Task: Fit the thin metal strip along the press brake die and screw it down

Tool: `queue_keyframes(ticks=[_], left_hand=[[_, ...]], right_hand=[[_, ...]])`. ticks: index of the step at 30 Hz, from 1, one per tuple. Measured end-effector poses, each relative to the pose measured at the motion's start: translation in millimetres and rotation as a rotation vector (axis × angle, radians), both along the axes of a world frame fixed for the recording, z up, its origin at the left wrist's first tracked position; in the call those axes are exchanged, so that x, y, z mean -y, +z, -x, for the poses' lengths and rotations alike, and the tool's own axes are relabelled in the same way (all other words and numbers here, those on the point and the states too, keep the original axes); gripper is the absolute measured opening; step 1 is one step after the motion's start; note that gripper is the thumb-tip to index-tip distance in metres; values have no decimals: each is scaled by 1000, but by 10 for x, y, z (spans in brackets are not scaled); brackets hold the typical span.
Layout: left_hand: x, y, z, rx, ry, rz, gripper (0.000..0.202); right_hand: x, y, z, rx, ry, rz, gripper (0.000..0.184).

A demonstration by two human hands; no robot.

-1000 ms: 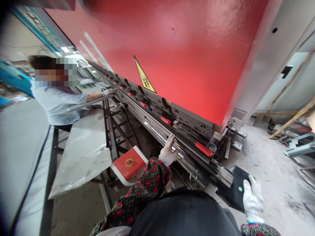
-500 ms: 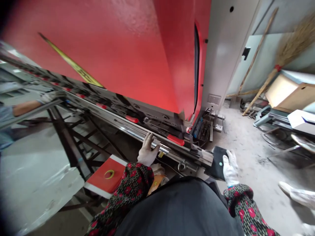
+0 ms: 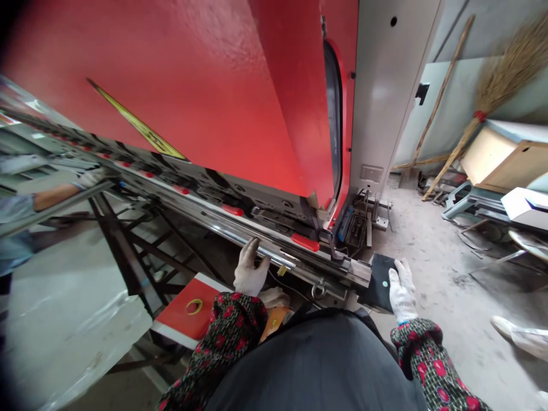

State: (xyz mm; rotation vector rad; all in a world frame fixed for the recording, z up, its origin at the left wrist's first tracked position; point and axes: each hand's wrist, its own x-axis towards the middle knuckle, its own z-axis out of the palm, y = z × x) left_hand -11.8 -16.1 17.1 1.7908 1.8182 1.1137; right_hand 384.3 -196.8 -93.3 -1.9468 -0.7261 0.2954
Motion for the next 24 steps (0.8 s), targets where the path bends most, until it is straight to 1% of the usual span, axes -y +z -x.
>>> queue_keyframes(ticks=[4,10,13,17,19,24], left_hand=[[70,-24,1,-11,8,17,58],[99,-103,48,-24,-31,25,58],[119,-86,45,-29,-29,33,56],[155,-71,47,-19,-21,53,54],[155,-104,66,-17,-19,54,54],[111,-243,135,-50,-33,30,54]], right_hand=[[2,-56,-38,17,9,7,71],[-1,9,-53,-7,-3,57,77],[-19,30,-39,-15,-9,59,77],[-39,19,1,-5,-14,15,75],[-40,16,23,-7,-9,3,74],[-30,34,43,-7,14,-15,71]])
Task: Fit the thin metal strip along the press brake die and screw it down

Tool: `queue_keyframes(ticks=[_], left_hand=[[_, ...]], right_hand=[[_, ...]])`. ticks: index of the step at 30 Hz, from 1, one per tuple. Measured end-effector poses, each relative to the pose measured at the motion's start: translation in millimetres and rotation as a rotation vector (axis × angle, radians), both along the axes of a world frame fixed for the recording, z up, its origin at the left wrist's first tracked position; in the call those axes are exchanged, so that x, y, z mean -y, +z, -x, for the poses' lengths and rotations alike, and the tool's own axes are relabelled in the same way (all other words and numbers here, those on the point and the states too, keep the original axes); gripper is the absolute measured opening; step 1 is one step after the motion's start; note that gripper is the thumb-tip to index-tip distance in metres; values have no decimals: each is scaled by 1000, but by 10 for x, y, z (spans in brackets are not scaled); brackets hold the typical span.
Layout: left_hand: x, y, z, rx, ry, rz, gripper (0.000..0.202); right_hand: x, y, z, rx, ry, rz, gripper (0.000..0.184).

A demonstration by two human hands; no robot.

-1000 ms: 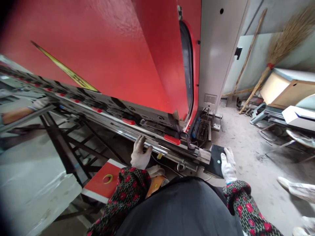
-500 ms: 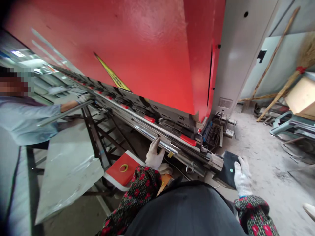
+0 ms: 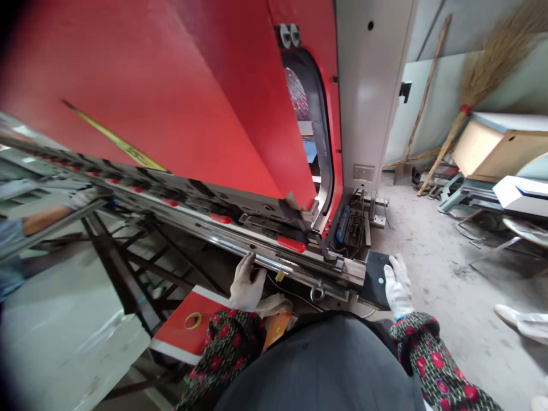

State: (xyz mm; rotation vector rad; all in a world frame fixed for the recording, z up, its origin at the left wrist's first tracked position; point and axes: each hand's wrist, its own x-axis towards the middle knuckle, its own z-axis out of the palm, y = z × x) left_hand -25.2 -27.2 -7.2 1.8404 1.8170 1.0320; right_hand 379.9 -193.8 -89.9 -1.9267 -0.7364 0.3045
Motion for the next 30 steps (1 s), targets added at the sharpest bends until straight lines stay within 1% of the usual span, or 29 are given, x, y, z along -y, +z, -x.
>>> queue_keyframes(ticks=[3,5,6,8,11,13,14,16,18,22,24,26,28,30], left_hand=[[-8,-20,25,-3,-14,-11,54],[2,-1,34,-14,-4,-6,53],[10,9,37,-20,4,2,53],[26,19,45,-27,19,20,52],[51,3,60,-26,8,8,53],[69,-3,70,-16,-8,-18,53],[78,5,75,-10,-12,-21,53],[91,44,84,-10,-6,-6,54],[98,104,89,-22,-3,0,54],[107,180,61,-11,-34,-66,51],[120,177,17,87,-33,-65,50],[134,175,-53,316,12,1,48],[140,203,-145,650,61,111,46],[135,280,-252,972,60,225,49]], right_hand=[[-33,84,-16,96,29,-45,71],[-102,204,-20,149,68,-124,62],[-156,282,-14,128,98,-177,56],[-304,455,22,-37,188,-268,47],[-612,712,140,-434,379,-386,43],[-835,863,254,-661,547,-423,48],[-937,930,317,-739,631,-423,52],[-1098,1049,441,-832,769,-389,61],[-1186,1139,546,-881,829,-362,67],[-1177,1228,634,-903,815,-360,71],[-1133,1247,616,-905,751,-413,69],[-1089,1261,577,-925,643,-492,66],[-1048,1273,544,-946,527,-558,63],[-1007,1285,533,-953,454,-585,61]])
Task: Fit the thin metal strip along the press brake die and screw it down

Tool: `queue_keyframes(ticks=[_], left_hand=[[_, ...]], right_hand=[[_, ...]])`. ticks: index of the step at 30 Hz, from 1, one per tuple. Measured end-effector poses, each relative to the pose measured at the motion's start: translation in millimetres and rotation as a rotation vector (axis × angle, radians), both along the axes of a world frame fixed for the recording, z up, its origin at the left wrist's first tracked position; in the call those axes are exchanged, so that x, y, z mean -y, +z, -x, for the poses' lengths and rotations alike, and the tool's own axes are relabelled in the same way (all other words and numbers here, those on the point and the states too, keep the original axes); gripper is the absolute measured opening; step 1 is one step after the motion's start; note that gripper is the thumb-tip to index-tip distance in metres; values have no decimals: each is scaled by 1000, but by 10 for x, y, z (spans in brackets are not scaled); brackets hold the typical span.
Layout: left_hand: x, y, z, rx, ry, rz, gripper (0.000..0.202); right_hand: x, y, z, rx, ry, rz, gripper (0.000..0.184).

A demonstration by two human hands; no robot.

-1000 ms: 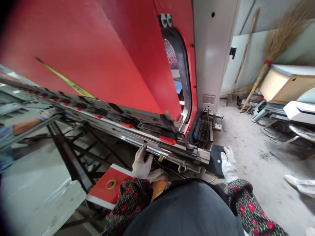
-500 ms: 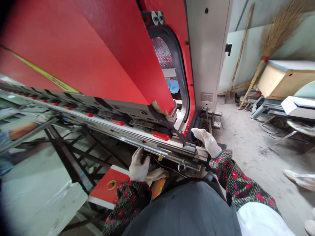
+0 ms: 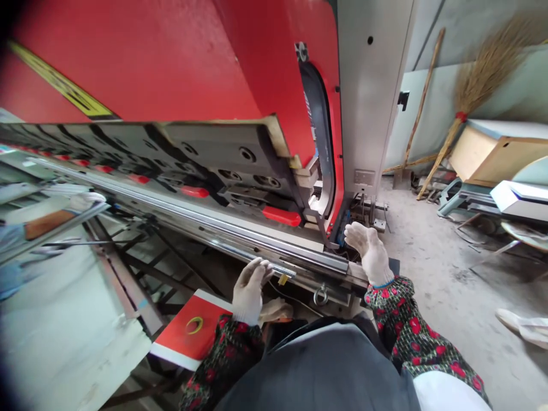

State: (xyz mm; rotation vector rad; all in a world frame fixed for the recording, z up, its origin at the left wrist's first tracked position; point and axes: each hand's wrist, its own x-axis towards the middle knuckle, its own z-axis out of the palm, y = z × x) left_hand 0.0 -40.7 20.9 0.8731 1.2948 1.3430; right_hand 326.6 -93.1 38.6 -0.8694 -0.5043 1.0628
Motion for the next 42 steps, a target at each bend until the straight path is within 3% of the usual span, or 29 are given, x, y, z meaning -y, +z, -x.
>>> queue_keyframes(ticks=[4,9,14,22,28,34,40,42], left_hand=[[-18,249,-221,309,-100,75,58],[-51,516,-475,430,-203,82,53],[-183,633,-751,497,-224,68,53],[-426,691,-1154,728,-265,-14,47],[-435,668,-1114,798,-276,-45,45],[-474,648,-1098,794,-269,-62,34],[-477,603,-1075,797,-279,-84,11],[-468,603,-1060,811,-293,-87,17]], right_hand=[[92,46,38,36,-24,-20,57],[208,99,63,113,-76,-63,49],[227,121,92,136,-81,-65,45],[139,249,288,131,-2,-81,46],[210,179,239,118,5,-14,46],[301,65,38,135,-85,5,43],[356,156,52,182,-95,-79,42],[350,204,83,208,-85,-109,42]])
